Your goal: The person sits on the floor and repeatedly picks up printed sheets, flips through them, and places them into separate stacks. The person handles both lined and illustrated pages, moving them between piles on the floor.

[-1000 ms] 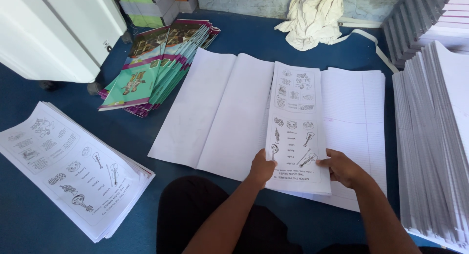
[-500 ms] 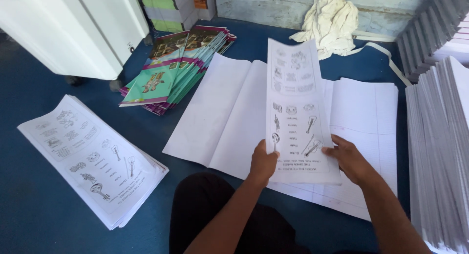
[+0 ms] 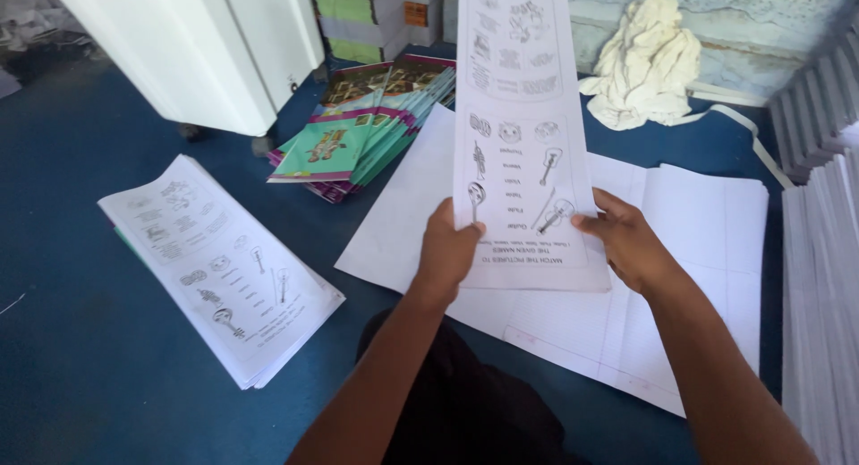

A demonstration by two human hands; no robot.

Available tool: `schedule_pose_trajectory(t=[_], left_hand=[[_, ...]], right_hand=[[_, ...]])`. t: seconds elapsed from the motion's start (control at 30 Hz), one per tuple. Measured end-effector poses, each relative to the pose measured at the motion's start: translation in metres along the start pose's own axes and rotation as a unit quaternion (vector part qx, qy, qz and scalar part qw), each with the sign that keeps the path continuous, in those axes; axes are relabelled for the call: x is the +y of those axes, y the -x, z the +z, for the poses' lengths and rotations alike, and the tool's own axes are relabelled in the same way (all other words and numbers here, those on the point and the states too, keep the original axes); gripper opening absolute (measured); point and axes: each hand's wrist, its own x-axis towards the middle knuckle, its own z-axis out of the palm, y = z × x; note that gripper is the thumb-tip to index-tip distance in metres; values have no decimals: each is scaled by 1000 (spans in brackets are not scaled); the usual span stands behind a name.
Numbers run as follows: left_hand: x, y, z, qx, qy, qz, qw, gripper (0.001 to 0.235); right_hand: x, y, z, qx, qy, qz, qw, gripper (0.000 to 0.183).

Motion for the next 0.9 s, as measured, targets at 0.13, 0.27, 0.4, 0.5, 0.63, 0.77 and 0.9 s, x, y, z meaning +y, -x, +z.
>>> schedule_pose_trajectory(t=[0.13, 0.27, 0.4, 0.5, 0.63, 0.77, 0.9], left_hand=[[21, 2, -34, 12, 35, 2, 999, 37], [39, 12, -68, 39, 26, 8, 999, 39], [50, 26, -101, 78, -18, 1, 997, 36], [53, 39, -122, 113, -46, -10, 992, 33], [56, 55, -151, 165, -55, -23, 984, 33], [54, 72, -178, 205, -44, -30, 977, 34], [46, 84, -204, 255, -46, -44, 965, 39]], right_hand=[[-22, 0, 32, -36, 3, -26, 999, 52], [-35, -4, 67, -61, 16, -32, 997, 55], [-37, -9, 102, -94, 35, -57, 993, 55], [-36, -12, 129, -129, 54, -79, 987, 54], [-34, -16, 168, -153, 76, -103, 980, 52], [-31, -21, 210, -182, 107, -128, 969, 50], [-27, -27, 246, -230, 115, -149, 955, 49]])
